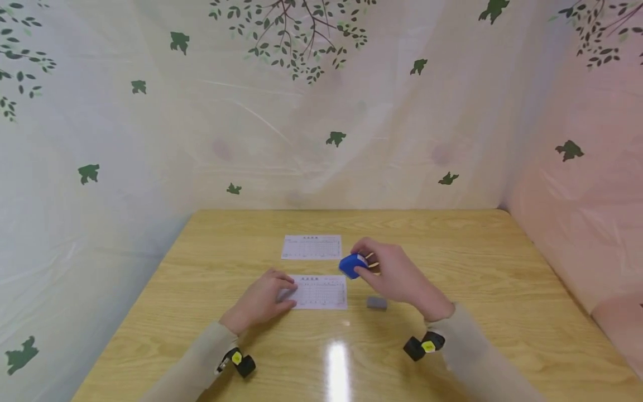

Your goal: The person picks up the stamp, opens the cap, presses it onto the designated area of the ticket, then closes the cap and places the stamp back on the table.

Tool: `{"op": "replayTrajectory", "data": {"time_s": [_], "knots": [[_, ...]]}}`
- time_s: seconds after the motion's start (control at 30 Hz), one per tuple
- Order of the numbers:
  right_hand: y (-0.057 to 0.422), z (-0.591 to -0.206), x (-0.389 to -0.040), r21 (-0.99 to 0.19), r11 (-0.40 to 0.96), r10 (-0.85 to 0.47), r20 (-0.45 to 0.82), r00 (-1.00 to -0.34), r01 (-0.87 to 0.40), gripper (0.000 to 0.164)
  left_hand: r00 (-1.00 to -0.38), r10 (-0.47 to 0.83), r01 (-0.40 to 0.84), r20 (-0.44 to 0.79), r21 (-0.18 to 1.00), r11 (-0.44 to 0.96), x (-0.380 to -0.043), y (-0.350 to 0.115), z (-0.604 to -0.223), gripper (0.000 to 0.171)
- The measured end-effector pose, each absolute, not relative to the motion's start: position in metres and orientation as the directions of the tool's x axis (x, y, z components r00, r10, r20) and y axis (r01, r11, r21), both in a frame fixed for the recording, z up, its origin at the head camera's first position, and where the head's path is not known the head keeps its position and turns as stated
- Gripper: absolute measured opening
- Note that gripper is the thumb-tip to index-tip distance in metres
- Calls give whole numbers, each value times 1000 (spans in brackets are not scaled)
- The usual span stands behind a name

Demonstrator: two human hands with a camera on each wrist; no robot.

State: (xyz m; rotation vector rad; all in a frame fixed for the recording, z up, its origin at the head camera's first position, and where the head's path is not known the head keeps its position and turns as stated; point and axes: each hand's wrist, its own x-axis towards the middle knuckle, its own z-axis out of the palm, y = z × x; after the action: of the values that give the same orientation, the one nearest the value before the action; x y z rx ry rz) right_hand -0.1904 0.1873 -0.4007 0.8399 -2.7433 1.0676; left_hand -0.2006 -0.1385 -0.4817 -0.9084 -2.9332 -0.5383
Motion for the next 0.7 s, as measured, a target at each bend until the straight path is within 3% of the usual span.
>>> {"op": "replayTrajectory", "data": {"time_s": [0.43, 0.7], "knots": [[194, -399, -183, -624, 599, -428, 282, -859, -503, 26, -850, 518, 509, 95, 398, 763, -201, -144, -480, 34], [203, -404, -179, -673, 588, -363, 277, -890, -449, 27, -838, 525, 536, 149, 410, 738, -202, -145, -479, 25]]}}
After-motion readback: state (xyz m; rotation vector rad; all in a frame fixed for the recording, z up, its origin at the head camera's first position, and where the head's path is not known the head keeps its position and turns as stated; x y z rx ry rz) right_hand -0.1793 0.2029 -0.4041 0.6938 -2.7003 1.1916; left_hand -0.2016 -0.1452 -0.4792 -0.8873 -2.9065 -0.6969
